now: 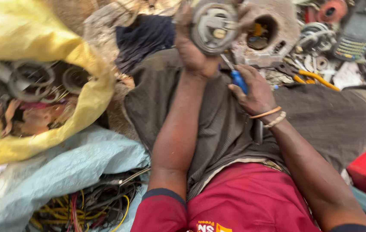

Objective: The person sits cross-legged on the ground and uses pliers and a screwdriver to disassemble a circular mechanical part. They remove a metal ring and separate the housing into two pieces, placing the parts into a nearby yellow sack.

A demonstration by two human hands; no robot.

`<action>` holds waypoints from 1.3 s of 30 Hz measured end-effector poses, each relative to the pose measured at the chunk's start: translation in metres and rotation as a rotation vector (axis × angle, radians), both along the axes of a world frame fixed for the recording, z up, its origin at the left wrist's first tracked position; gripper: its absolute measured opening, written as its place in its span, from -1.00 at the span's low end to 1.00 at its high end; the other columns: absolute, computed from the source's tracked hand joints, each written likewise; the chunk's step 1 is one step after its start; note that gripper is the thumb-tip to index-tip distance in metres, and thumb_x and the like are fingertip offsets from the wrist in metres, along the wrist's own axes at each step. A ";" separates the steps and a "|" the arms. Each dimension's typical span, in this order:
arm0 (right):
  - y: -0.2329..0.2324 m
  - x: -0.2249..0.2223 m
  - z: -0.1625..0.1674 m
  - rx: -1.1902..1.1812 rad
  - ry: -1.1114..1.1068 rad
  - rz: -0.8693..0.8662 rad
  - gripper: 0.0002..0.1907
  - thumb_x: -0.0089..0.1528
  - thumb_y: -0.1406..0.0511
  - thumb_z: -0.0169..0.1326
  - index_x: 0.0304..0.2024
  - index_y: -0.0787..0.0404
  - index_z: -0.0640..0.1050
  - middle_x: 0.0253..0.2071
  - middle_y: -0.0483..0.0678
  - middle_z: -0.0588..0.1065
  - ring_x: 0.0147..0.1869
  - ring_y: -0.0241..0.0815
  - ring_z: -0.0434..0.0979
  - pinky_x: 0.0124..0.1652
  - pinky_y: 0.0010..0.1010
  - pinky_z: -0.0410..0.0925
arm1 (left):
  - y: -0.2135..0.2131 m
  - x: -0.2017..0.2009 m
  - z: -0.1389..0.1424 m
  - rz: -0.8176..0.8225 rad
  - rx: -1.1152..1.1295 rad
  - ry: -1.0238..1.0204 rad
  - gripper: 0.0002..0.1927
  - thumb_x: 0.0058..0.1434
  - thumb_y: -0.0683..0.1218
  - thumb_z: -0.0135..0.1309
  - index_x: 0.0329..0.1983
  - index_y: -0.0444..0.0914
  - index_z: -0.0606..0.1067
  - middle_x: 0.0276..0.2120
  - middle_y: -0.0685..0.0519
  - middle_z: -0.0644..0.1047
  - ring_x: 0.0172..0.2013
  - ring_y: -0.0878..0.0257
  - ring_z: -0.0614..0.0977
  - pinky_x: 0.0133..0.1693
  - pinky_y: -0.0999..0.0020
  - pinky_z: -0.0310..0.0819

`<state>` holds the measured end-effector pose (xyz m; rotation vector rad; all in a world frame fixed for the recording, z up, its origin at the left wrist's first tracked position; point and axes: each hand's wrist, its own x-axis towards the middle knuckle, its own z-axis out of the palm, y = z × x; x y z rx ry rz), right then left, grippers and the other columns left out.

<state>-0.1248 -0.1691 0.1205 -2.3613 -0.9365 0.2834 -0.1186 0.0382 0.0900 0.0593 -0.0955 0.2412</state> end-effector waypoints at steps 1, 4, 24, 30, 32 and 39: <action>-0.004 -0.002 0.004 -0.010 0.020 -0.014 -0.52 0.26 0.25 0.25 0.18 0.34 0.51 0.13 0.25 0.53 0.16 0.23 0.55 0.09 -0.11 0.42 | 0.002 0.004 -0.001 0.001 0.003 0.058 -0.24 0.45 0.32 -0.10 0.34 -0.43 0.27 0.21 -0.34 0.45 0.15 -0.16 0.59 0.17 -0.06 0.59; -0.024 -0.006 0.014 -0.011 0.078 -0.034 -0.63 0.27 0.26 0.25 0.08 0.27 0.58 0.05 0.16 0.57 0.08 0.16 0.60 0.02 -0.15 0.46 | 0.000 0.012 0.002 0.115 0.103 0.192 -0.31 0.48 0.21 -0.10 0.47 -0.34 0.26 0.18 -0.36 0.51 0.05 -0.14 0.64 0.03 -0.02 0.65; -0.466 0.164 -0.052 -0.145 0.099 -0.817 -0.85 0.33 0.35 0.25 -0.10 0.31 0.69 -0.22 0.05 0.63 -0.26 -0.21 0.63 -0.18 -0.37 0.50 | -0.052 0.051 0.031 -0.270 0.367 0.368 -0.15 0.43 0.46 -0.20 0.46 -0.27 0.26 0.15 -0.50 0.51 -0.11 -0.13 0.64 -0.24 0.20 0.63; -0.451 0.101 -0.123 -0.538 0.330 -0.727 -0.84 0.33 0.34 0.24 -0.12 0.33 0.69 -0.24 0.07 0.63 -0.27 -0.13 0.63 -0.18 -0.33 0.49 | -0.056 0.060 0.018 -0.219 0.367 0.470 -0.16 0.39 0.46 -0.20 0.42 -0.26 0.30 0.14 -0.46 0.50 -0.08 -0.15 0.64 -0.22 0.17 0.65; -0.437 0.104 -0.141 -0.501 0.328 -0.698 -0.84 0.34 0.33 0.24 -0.12 0.33 0.68 -0.25 0.08 0.63 -0.27 -0.12 0.63 -0.19 -0.32 0.49 | -0.060 0.061 0.014 -0.215 0.349 0.477 -0.16 0.38 0.45 -0.20 0.45 -0.24 0.31 0.13 -0.44 0.50 -0.06 -0.15 0.64 -0.22 0.17 0.65; -0.420 0.108 -0.160 -0.528 0.328 -0.644 -0.83 0.37 0.30 0.22 -0.12 0.33 0.67 -0.25 0.09 0.62 -0.29 -0.09 0.62 -0.22 -0.27 0.48 | -0.065 0.064 0.006 -0.210 0.347 0.484 -0.17 0.36 0.46 -0.18 0.42 -0.22 0.32 0.13 -0.44 0.50 -0.06 -0.15 0.63 -0.22 0.17 0.65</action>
